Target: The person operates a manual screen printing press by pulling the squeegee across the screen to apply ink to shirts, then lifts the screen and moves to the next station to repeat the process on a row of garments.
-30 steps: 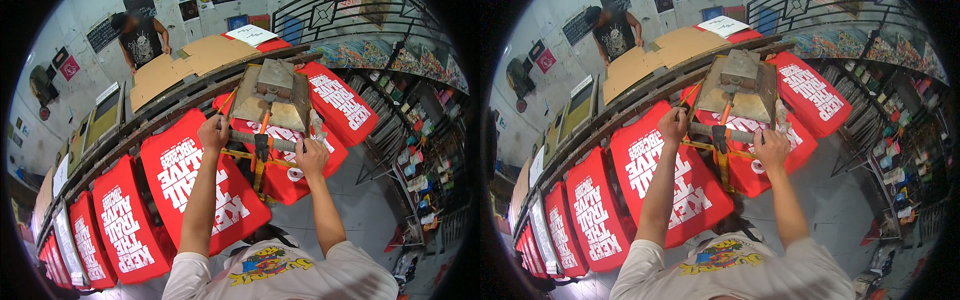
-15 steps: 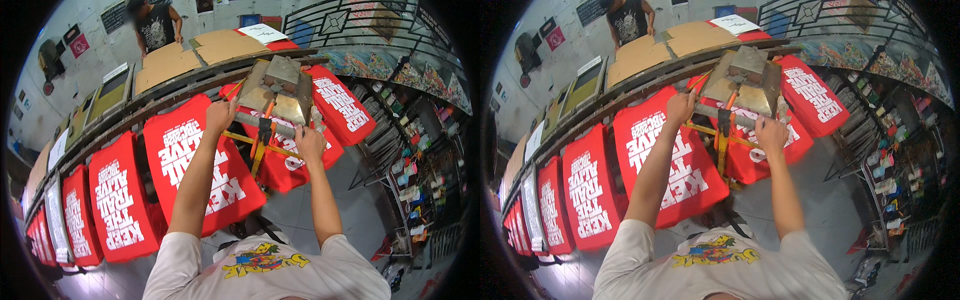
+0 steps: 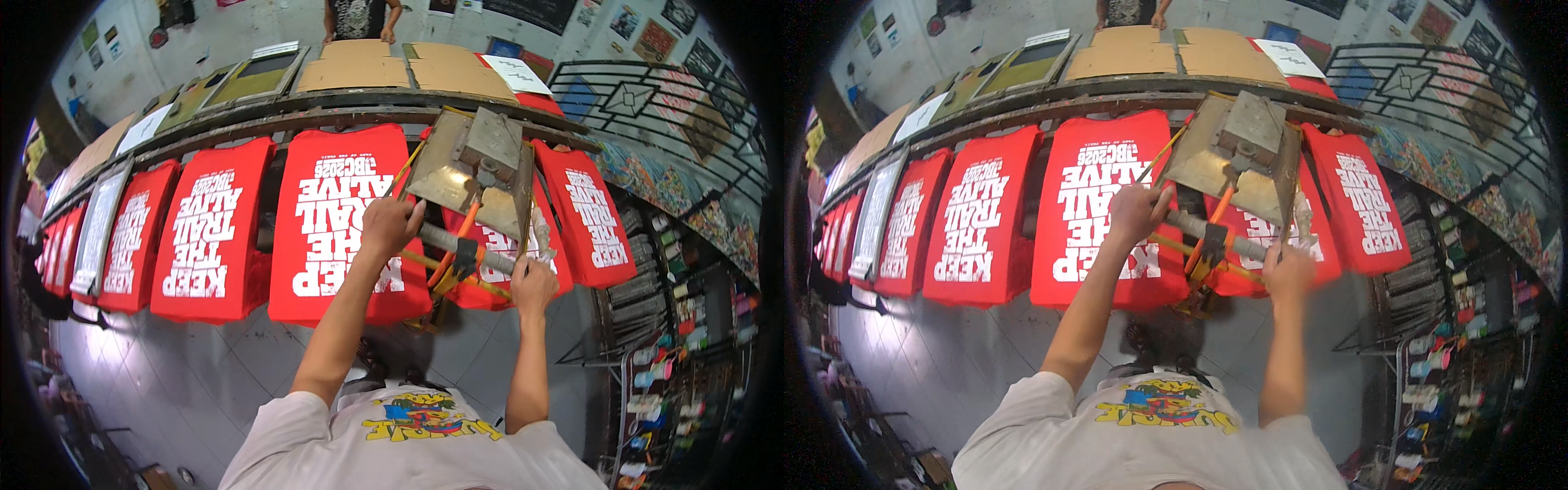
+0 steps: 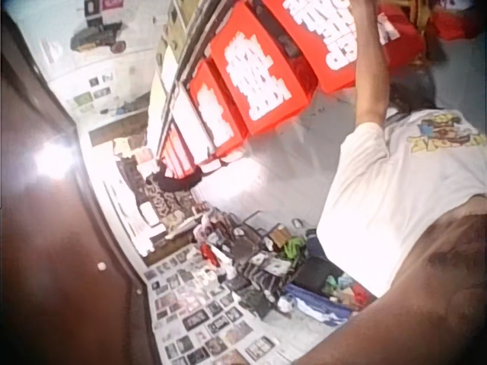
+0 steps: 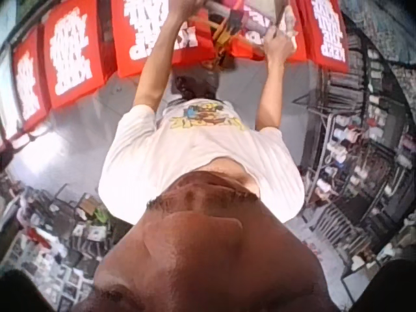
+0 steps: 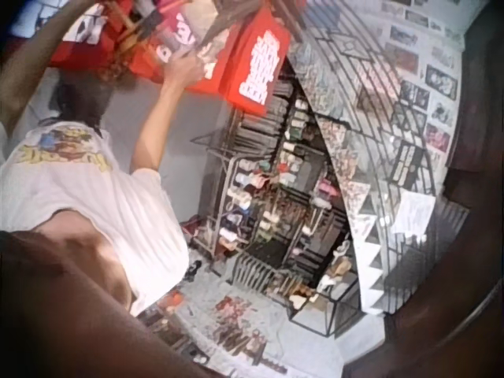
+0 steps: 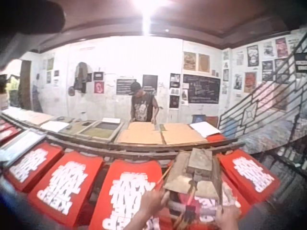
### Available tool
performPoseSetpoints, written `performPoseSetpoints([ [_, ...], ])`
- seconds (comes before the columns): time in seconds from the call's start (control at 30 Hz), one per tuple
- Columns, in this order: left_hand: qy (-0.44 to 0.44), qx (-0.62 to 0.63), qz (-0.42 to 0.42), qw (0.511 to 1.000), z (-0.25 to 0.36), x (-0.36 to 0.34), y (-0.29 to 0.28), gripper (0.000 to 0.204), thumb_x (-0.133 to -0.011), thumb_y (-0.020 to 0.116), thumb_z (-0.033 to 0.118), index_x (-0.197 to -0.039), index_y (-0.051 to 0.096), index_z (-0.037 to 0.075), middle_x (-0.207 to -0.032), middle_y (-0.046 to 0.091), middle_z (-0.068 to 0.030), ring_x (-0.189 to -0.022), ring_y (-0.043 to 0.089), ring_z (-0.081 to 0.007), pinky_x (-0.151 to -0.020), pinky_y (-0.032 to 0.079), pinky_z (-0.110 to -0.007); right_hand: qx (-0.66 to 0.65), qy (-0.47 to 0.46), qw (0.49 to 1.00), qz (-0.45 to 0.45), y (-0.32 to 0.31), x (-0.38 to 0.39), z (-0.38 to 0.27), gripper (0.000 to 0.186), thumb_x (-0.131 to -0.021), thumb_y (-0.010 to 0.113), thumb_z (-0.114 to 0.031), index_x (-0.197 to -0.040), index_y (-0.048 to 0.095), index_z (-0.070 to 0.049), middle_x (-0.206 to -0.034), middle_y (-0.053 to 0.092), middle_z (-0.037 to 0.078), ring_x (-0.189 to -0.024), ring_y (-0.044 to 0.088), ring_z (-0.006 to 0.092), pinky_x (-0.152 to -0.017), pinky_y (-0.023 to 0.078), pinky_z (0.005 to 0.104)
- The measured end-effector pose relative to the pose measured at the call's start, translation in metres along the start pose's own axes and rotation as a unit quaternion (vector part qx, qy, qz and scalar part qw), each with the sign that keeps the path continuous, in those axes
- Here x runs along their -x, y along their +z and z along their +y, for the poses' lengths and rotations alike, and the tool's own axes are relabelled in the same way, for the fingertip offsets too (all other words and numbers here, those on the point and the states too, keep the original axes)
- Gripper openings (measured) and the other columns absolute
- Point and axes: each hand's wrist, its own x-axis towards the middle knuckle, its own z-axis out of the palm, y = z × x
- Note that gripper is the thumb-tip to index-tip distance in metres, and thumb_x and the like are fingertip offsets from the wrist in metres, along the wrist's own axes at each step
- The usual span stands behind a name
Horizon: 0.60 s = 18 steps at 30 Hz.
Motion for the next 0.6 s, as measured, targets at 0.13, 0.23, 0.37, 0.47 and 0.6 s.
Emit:
performPoseSetpoints([
  [0.13, -0.033, -0.030, 0.043, 0.998, 0.044, 0.076, -0.044, 0.045, -0.098, 0.065, 0.037, -0.064, 0.063, 0.007, -0.060, 0.057, -0.0167, -0.061, 0.058, -0.0385, -0.059, 0.044, -0.050, -0.091, -0.095, 0.990, 0.051, -0.010, 0.025, 0.015, 0.029, -0.093, 0.057, -0.021, -0.073, 0.067, -0.003, -0.073, 0.066, 0.019, -0.072, 0.064, 0.0407, -0.066, 0.048, 0.0509],
  [0.23, -0.076, -0.051, 0.048, 0.995, 0.081, 0.126, -0.066, 0.043, -0.092, 0.075, 0.030, -0.060, 0.060, 0.006, -0.058, 0.057, -0.0161, -0.060, 0.059, -0.0372, -0.060, 0.044, -0.048, -0.135, -0.165, 0.976, 0.044, -0.004, 0.030, 0.033, 0.024, -0.090, 0.056, -0.018, -0.072, 0.065, -0.005, -0.073, 0.064, 0.016, -0.070, 0.062, 0.0380, -0.065, 0.048, 0.0496],
  [0.37, -0.154, -0.071, 0.088, 0.982, 0.125, 0.182, -0.096, 0.042, -0.090, 0.078, 0.032, -0.061, 0.061, 0.006, -0.058, 0.056, -0.0142, -0.058, 0.058, -0.0347, -0.058, 0.044, -0.046, -0.190, -0.260, 0.947, 0.012, 0.001, 0.022, 0.032, 0.024, -0.090, 0.055, -0.016, -0.067, 0.058, -0.007, -0.068, 0.058, 0.014, -0.066, 0.059, 0.0354, -0.061, 0.045, 0.0479],
  [0.47, -0.204, -0.105, 0.115, 0.966, 0.136, 0.215, -0.107, 0.041, -0.089, 0.079, 0.033, -0.062, 0.063, 0.007, -0.058, 0.055, -0.0122, -0.057, 0.056, -0.0323, -0.057, 0.042, -0.043, -0.240, -0.317, 0.916, 0.044, 0.007, 0.018, 0.006, 0.027, -0.088, 0.055, -0.015, -0.062, 0.052, -0.008, -0.062, 0.054, 0.012, -0.059, 0.056, 0.0330, -0.056, 0.042, 0.0457],
  [0.6, -0.249, -0.164, 0.175, 0.938, 0.126, 0.236, -0.114, 0.043, -0.087, 0.080, 0.032, -0.058, 0.061, 0.008, -0.054, 0.052, -0.0104, -0.052, 0.053, -0.0301, -0.052, 0.037, -0.042, -0.298, -0.347, 0.888, 0.048, 0.016, 0.011, -0.036, 0.026, -0.086, 0.058, -0.014, -0.061, 0.053, -0.008, -0.059, 0.054, 0.011, -0.055, 0.056, 0.0322, -0.054, 0.041, 0.0448],
])
